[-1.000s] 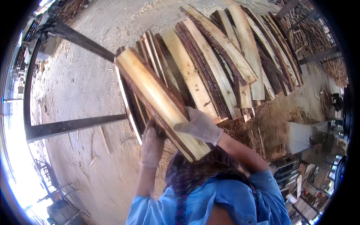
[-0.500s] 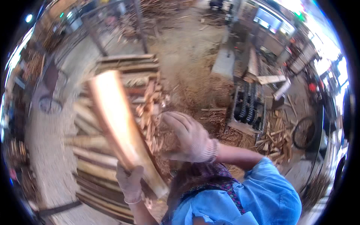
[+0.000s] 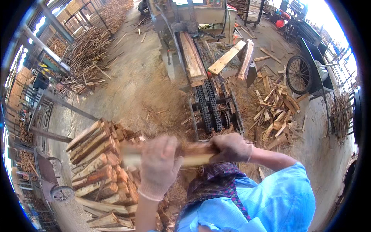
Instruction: The person repeatedly picks up wooden planks from a stack and feeds them into a planer machine. The person wears gloves and handles the wood with both hands, placing the processed planks onto a growing pile after they exit the machine.
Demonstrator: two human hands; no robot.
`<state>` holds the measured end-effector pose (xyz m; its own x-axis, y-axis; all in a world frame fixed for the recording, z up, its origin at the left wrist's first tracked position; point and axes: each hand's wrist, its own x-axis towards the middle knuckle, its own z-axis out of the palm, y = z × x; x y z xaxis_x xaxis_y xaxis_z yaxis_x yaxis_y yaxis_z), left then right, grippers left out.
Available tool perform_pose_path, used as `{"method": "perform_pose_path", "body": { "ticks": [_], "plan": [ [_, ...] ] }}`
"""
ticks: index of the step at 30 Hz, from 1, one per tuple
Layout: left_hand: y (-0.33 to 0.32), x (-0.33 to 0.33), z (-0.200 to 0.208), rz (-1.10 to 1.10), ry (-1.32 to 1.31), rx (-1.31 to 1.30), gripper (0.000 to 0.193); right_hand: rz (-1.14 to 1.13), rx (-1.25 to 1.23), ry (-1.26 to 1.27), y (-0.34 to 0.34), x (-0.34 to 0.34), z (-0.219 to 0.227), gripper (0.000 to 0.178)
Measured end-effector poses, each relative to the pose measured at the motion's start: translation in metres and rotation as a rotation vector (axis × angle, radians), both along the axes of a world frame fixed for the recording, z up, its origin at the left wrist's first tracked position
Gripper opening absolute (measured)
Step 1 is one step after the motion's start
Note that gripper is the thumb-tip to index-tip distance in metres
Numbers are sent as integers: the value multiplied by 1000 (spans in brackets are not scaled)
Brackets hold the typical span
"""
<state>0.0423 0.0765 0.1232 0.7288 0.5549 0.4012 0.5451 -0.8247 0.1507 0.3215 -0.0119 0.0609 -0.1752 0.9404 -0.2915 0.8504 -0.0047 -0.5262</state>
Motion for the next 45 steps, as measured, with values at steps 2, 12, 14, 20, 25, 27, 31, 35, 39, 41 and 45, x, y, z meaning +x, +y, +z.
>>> {"method": "perform_pose_path", "body": {
  "ticks": [2, 12, 14, 20, 25, 27, 31, 35, 39, 41, 45],
  "plan": [
    [0, 7, 8, 113, -178, 7, 63, -343, 28, 164, -2, 42, -15, 52],
    [-88, -90, -171, 776, -203, -742, 48, -909, 256, 442, 260, 218, -106, 72],
    [-125, -99, -189, 965, -281, -832, 43, -884, 157, 487, 331, 216, -105, 70],
    [-183, -105, -219, 1200, -552, -1010, 41, -626, 136, -58, 458, 220, -158, 86],
    [-171, -89, -222, 1316, -510, -1127, 39, -644, 168, 121, 441, 228, -181, 91],
    [-165, -83, -222, 1313, -482, -1146, 39, -601, 195, 87, 442, 227, -181, 88],
    [-156, -82, -215, 1275, -403, -1155, 37, -529, 197, -39, 458, 213, -164, 82],
    [-131, -85, -205, 918, -435, -1011, 29, -228, 473, -278, 455, 243, -199, 42],
    [-149, -94, -212, 1092, -383, -886, 47, -188, 570, -403, 463, 279, -214, 44],
    [-178, -96, -201, 1326, -363, -858, 50, -310, 696, -137, 448, 246, -207, 45],
    [-274, -98, -209, 1849, -524, -690, 57, -298, 878, 296, 355, 124, -176, 48]
  ]
}}
